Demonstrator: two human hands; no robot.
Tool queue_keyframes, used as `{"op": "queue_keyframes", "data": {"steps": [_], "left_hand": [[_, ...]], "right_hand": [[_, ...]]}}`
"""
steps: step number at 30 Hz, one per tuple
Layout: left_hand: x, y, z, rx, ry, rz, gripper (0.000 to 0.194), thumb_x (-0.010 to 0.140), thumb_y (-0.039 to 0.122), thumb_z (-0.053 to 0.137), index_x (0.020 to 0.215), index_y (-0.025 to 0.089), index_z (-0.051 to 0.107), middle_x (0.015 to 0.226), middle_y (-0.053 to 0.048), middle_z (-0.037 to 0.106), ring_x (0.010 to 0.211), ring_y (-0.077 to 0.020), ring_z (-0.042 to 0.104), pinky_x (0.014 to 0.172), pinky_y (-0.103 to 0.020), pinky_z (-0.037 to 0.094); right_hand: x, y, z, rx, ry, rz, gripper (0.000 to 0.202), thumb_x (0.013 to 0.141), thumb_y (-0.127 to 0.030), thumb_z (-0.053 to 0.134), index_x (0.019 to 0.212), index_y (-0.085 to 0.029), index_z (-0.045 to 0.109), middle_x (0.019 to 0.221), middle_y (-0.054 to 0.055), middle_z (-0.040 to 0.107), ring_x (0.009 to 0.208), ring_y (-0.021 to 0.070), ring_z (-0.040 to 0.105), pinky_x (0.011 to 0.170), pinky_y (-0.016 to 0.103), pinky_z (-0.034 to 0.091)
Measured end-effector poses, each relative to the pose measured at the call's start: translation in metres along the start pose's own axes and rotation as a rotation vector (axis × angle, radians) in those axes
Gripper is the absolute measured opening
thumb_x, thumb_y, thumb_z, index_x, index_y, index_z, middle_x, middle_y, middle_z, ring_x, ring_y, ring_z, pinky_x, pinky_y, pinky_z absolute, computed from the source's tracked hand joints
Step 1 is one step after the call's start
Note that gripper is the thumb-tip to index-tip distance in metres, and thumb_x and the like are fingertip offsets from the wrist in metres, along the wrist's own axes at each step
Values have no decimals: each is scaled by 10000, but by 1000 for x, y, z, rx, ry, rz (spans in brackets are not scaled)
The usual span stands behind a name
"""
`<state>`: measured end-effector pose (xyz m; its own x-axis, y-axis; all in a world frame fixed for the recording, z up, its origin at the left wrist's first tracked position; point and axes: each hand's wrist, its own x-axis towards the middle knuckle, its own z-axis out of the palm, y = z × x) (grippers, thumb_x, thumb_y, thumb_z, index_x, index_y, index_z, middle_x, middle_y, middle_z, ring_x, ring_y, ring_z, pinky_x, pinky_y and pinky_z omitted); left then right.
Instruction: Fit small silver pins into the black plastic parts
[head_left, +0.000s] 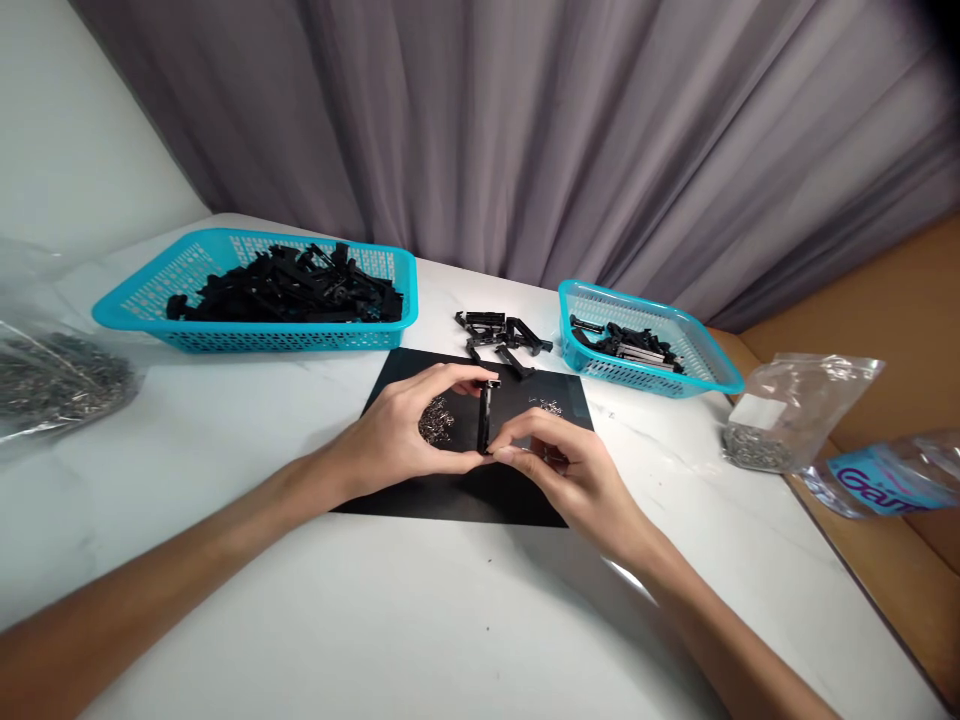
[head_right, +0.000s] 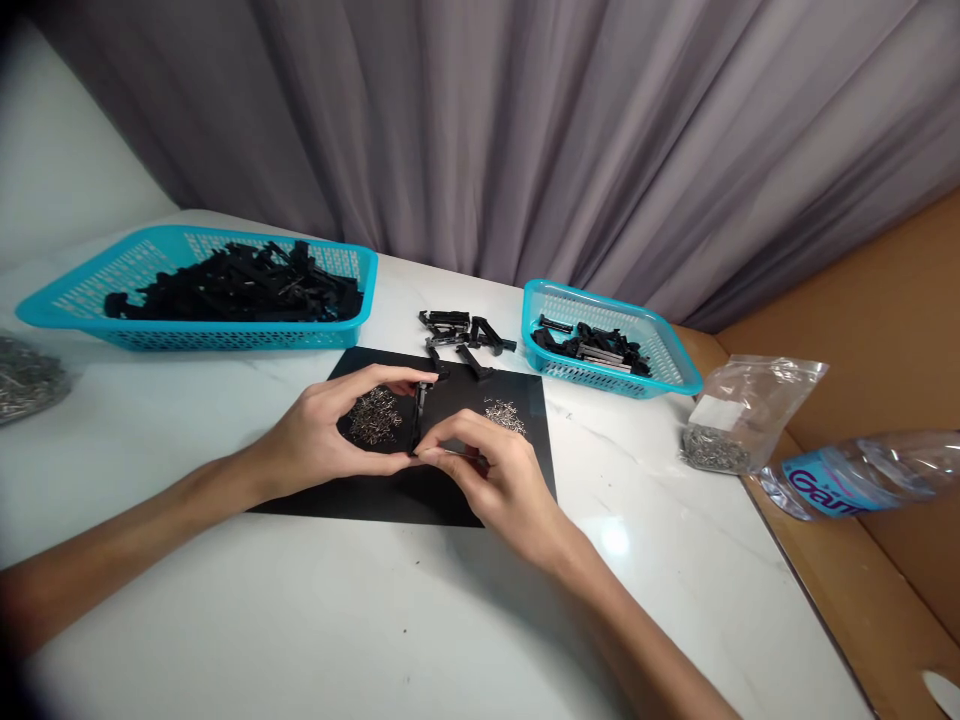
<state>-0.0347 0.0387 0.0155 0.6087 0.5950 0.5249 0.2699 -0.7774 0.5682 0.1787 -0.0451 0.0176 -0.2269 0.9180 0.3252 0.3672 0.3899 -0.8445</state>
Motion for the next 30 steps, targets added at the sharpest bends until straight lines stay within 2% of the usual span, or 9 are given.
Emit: {"op": "queue_keyframes", "data": {"steps": [4, 9, 12, 15, 20, 25, 27, 30], "left_hand": [[-1, -1, 0, 9, 3, 16, 651, 740, 257, 857, 1339, 240, 602, 1204, -39, 705, 1073, -215, 681, 1002, -340, 554], [-1, -1, 0, 35, 2, 50, 643, 734, 216, 854, 1327, 229, 603, 1210, -35, 707, 1078, -205, 682, 1012, -324, 545], [-1, -1, 2, 52, 1, 81, 611, 739, 192, 837, 1307, 217, 612, 1188, -44, 710, 1070, -213, 681, 981, -334, 555], [-1, -1, 5, 83, 18, 118, 582, 752, 213, 829, 1293, 202, 613, 1161, -65, 714, 1054, -229, 678, 939, -361, 567], [-1, -2, 8, 171, 44, 219, 562, 745, 209, 823, 1268, 182, 620, 1120, -85, 728, 1040, -253, 675, 914, -399, 570], [-3, -2, 8, 152, 46, 225, 573, 748, 199, 814, 1284, 186, 611, 1061, -71, 714, 961, -227, 678, 837, -352, 585], [-4, -1, 7, 156, 42, 186, 579, 737, 197, 815, 1281, 194, 617, 1028, -59, 704, 921, -217, 676, 803, -335, 585], [-4, 1, 6, 128, 31, 93, 593, 710, 227, 838, 1264, 209, 627, 1052, -52, 705, 944, -217, 684, 849, -337, 587]], "right_hand": [[1, -1, -1, -8, 2, -25, 92, 988, -207, 630, 938, -216, 707, 922, 8, 691, 766, 137, 582, 631, 267, 410], [0, -4, -3, -76, -77, -93, 175, 1013, -129, 544, 991, -206, 699, 986, 30, 694, 889, 153, 631, 783, 282, 478], [1, -3, -4, -64, -73, -28, 130, 979, -148, 615, 949, -211, 724, 951, 20, 719, 841, 152, 637, 721, 276, 471], [3, 0, -4, -2, -44, 111, 61, 920, -253, 729, 881, -217, 761, 880, 4, 745, 722, 138, 593, 617, 272, 417], [5, 9, -5, 64, -67, 293, 211, 836, -415, 803, 829, -204, 796, 662, -18, 653, 544, 99, 368, 500, 271, 275], [6, 11, -4, 71, -76, 306, 272, 801, -464, 819, 801, -193, 792, 555, -49, 504, 530, 89, 285, 486, 266, 208], [7, 10, -5, 73, -85, 289, 303, 811, -491, 803, 800, -189, 778, 553, -54, 482, 524, 87, 277, 481, 263, 203], [8, 6, -9, 96, -99, 275, 333, 818, -523, 786, 809, -192, 754, 570, -55, 492, 515, 90, 289, 473, 260, 212]]}}
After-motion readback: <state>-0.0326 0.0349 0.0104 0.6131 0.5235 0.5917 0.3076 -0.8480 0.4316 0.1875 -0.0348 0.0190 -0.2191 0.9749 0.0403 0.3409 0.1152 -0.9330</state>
